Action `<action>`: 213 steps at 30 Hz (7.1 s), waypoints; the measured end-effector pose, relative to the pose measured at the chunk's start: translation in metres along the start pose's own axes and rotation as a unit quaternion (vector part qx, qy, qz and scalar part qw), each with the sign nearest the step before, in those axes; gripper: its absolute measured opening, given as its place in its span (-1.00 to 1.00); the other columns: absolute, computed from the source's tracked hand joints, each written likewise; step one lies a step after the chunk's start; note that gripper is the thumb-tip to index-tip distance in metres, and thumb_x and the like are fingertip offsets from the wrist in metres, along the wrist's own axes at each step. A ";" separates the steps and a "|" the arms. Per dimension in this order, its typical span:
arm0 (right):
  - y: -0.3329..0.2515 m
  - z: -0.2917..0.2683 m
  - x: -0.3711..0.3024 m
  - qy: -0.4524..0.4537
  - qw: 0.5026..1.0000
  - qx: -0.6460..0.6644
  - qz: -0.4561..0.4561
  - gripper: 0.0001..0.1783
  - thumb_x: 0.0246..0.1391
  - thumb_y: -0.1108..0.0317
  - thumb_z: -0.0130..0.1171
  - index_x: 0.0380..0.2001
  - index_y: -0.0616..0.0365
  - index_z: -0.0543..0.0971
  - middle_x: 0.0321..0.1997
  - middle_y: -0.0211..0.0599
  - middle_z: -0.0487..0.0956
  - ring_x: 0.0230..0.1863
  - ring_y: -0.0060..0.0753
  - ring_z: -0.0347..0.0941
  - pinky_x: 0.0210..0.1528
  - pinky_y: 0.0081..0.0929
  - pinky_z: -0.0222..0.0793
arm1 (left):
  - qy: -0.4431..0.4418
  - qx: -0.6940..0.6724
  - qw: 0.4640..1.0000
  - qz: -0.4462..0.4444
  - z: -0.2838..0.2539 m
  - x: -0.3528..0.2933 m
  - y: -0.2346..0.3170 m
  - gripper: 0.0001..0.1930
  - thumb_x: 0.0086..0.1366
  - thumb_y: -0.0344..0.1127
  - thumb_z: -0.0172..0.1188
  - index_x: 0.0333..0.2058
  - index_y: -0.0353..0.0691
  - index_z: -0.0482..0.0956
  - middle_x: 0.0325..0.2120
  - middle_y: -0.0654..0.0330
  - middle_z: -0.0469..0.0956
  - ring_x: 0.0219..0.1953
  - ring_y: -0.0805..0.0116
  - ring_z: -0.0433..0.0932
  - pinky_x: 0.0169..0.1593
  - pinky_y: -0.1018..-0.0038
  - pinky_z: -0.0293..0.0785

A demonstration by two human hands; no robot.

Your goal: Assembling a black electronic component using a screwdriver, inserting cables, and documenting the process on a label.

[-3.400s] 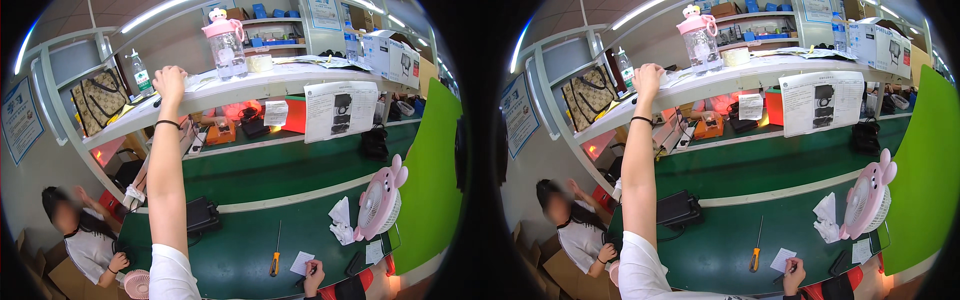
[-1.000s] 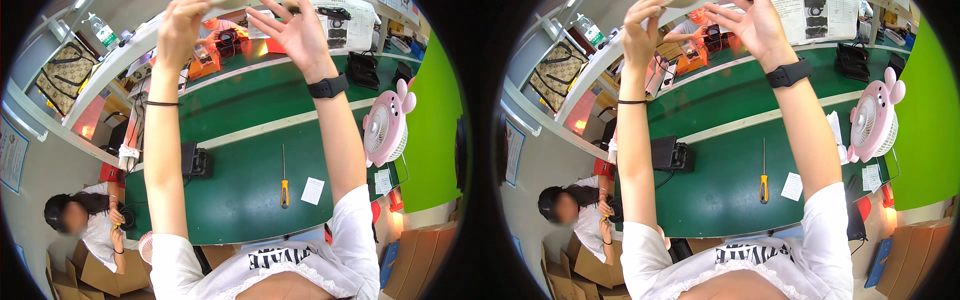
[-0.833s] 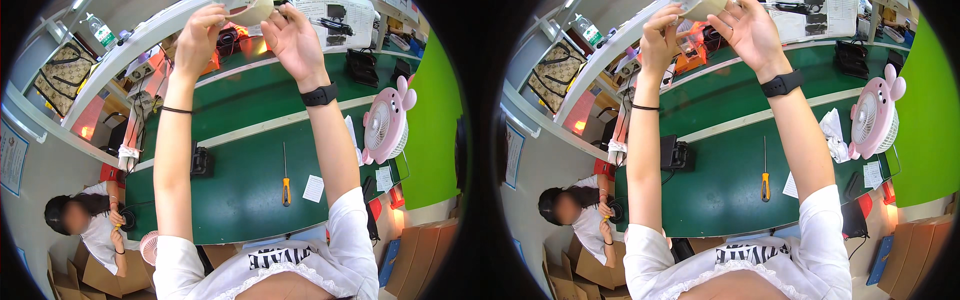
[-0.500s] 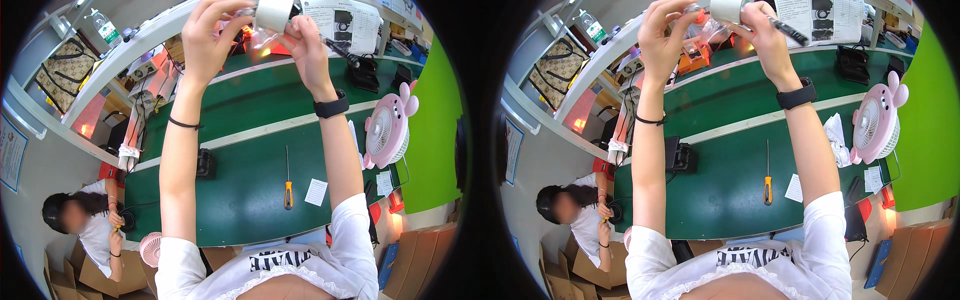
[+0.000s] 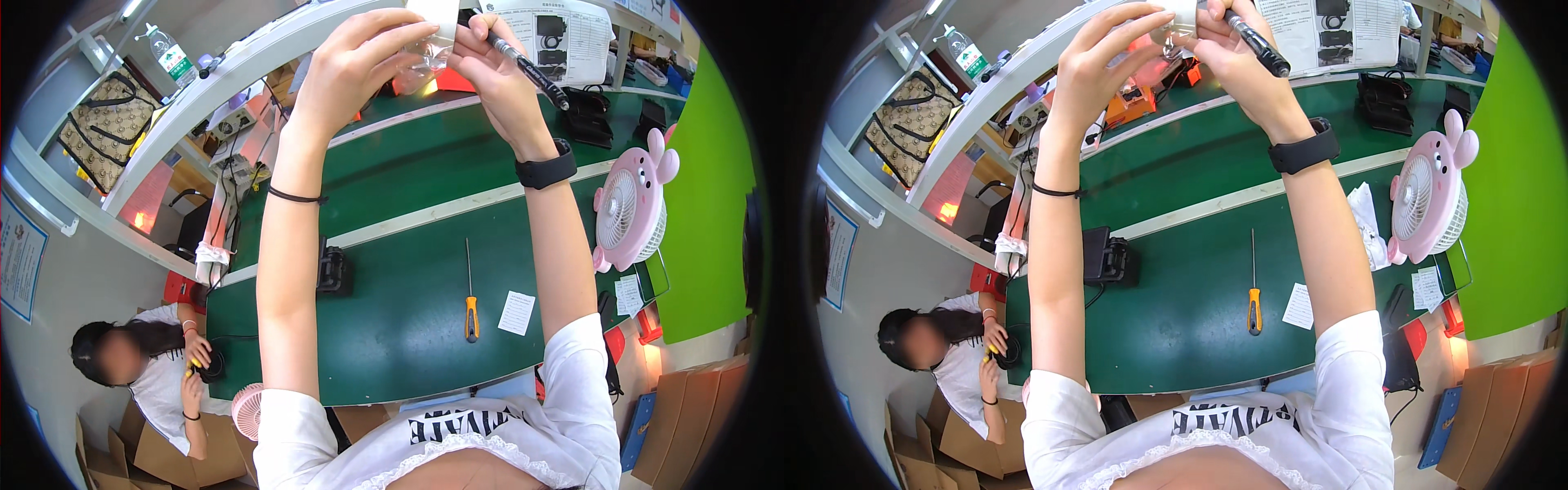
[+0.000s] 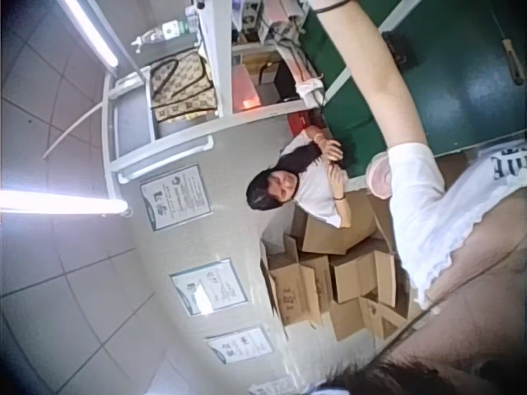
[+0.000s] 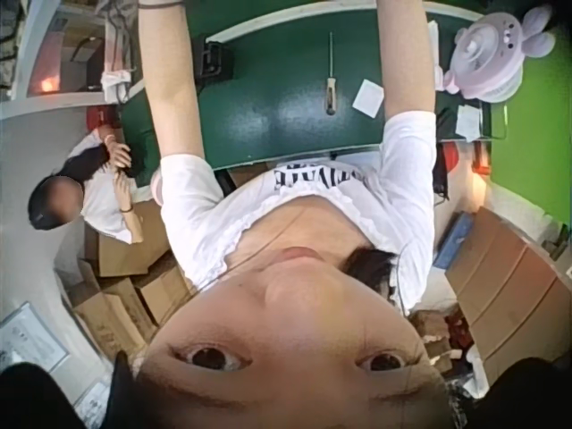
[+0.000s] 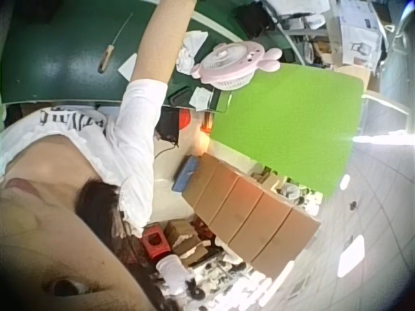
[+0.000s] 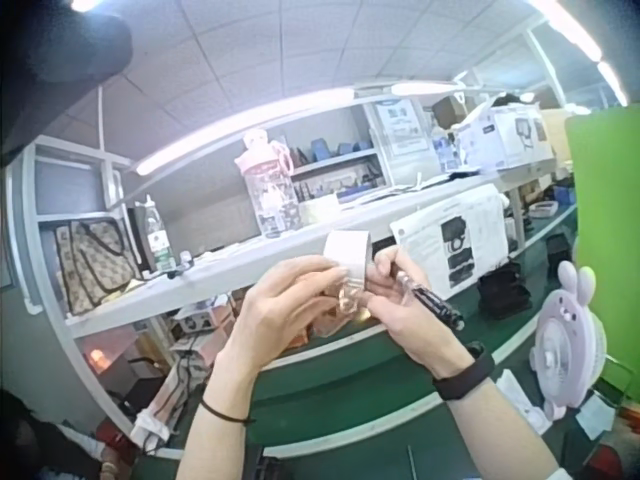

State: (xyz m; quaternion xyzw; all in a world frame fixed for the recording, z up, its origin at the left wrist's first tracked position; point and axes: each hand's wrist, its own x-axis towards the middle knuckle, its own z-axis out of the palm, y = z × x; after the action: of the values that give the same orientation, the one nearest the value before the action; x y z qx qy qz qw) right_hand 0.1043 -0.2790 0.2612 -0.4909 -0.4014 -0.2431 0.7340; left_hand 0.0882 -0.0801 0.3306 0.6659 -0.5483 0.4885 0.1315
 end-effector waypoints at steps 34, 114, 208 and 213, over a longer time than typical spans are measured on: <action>-0.007 0.025 -0.052 0.056 0.975 -0.213 -0.011 -0.50 0.06 0.47 0.44 -0.53 0.04 0.20 -0.58 -0.59 0.34 -0.50 -0.78 0.18 -0.46 -0.72 0.14 | 0.046 -0.500 0.742 -0.445 0.027 -0.050 0.043 -0.68 0.32 -0.33 0.34 -0.02 -0.37 0.61 -0.21 0.20 0.66 -0.15 0.50 0.58 0.01 0.50 0.50; -0.041 -0.076 -0.409 0.069 0.763 -0.609 0.206 -0.72 -0.01 0.66 0.17 -0.21 0.12 0.52 -0.04 -0.14 0.66 0.15 0.12 0.45 0.13 -0.09 0.39 | -0.059 0.001 0.793 -0.606 0.172 -0.381 0.042 -0.74 0.19 -0.34 0.40 -0.23 -0.24 0.51 -0.18 0.00 0.45 -0.16 0.01 0.52 0.00 0.21 0.48; 0.013 0.042 -0.431 0.078 0.894 -0.325 0.298 -0.79 0.30 0.30 0.05 -0.20 0.19 0.60 0.27 0.04 0.43 0.27 -0.09 0.37 0.24 -0.30 0.24 | -0.336 0.082 0.739 -0.578 -0.034 -0.329 0.319 -0.34 0.38 -0.12 0.19 0.39 -0.06 0.19 -0.57 0.20 0.62 -0.48 0.19 0.62 0.33 -0.07 0.06; 0.010 0.046 -0.427 0.099 0.896 -0.302 0.309 -0.82 0.26 0.33 0.09 -0.21 0.16 0.61 0.20 0.09 0.49 0.33 0.04 0.34 0.27 -0.24 0.24 | -0.211 0.115 0.785 -0.570 -0.022 -0.308 0.304 -0.40 0.35 -0.44 0.13 0.35 -0.18 0.25 0.29 -0.08 0.32 0.05 0.09 0.53 0.35 -0.01 0.07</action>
State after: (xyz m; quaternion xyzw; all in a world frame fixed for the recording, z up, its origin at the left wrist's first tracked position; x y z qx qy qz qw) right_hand -0.1434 -0.2491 -0.0888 -0.7618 -0.0625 -0.1612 0.6243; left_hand -0.1599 0.0101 -0.0131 0.9541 -0.0226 0.2307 0.1897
